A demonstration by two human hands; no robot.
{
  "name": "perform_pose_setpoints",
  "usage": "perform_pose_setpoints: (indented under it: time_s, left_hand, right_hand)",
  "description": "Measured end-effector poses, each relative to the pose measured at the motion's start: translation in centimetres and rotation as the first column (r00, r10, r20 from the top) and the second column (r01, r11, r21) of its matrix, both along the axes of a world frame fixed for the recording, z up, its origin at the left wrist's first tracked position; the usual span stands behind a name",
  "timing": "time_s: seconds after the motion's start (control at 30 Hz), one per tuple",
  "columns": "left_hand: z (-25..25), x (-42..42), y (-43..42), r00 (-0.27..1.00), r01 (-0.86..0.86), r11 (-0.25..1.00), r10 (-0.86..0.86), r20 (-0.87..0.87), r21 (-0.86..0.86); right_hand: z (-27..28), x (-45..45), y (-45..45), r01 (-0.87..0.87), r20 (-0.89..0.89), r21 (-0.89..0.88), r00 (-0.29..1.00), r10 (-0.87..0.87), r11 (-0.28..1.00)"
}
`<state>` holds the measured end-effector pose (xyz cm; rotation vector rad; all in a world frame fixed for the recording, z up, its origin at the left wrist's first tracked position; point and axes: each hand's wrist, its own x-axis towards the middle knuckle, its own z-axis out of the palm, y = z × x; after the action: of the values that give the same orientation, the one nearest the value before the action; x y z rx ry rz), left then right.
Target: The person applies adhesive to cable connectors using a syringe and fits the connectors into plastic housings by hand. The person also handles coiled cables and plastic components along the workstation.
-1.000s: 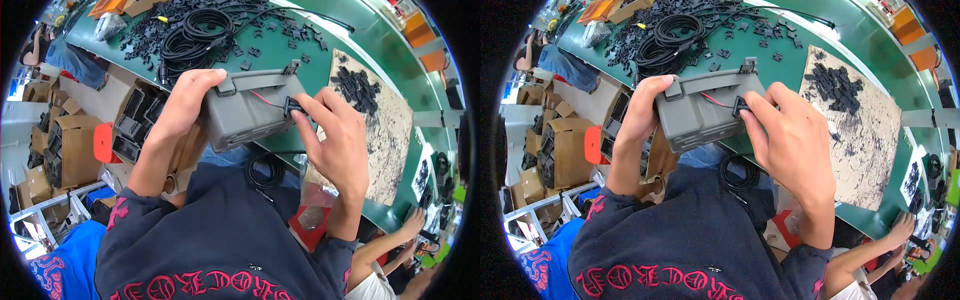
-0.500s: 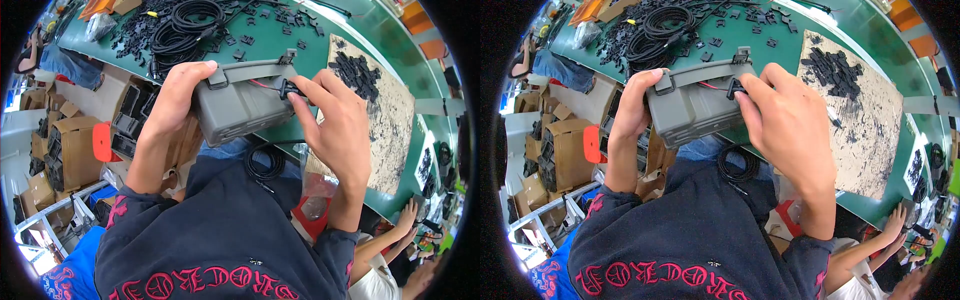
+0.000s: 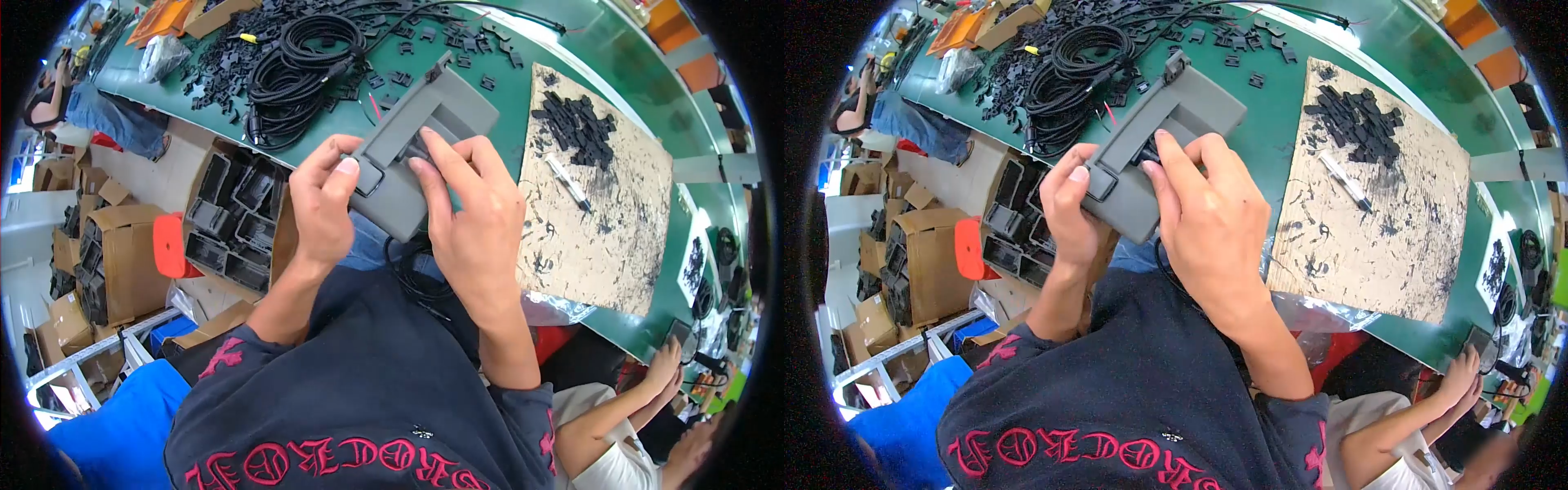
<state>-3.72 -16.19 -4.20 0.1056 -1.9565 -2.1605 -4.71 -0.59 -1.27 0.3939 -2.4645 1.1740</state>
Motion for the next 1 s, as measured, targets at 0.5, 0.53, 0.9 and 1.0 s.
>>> perform_pose_setpoints:
  time_s: [0.5, 0.53, 0.9, 1.0]
  left_hand:
    - [-4.3, -0.1, -0.7, 0.997, -0.052, 0.962, 0.036, -0.063, -0.269]
    - [-4.6, -0.3, -0.6, 0.995, -0.069, 0.963, 0.050, -0.081, -0.259]
    - [-1.6, 1.0, -1.4, 0.984, -0.071, 0.943, 0.013, -0.176, -0.327]
    - [0.0, 0.9, -2.3, 0.893, -0.203, 0.825, -0.066, -0.446, -0.528]
  right_hand:
    - [-3.9, -0.8, -2.3, 0.062, 0.115, -0.320, 0.993, -0.027, 0.945]
    - [-3.6, -1.2, -2.4, 0.048, 0.084, -0.288, 0.996, -0.025, 0.956]
    - [-3.8, 7.8, -0.4, -0.107, 0.005, -0.148, 0.994, 0.109, 0.983]
    - [-9.3, 11.0, -0.7, -0.212, 0.496, 0.213, 0.865, 0.082, 0.954]
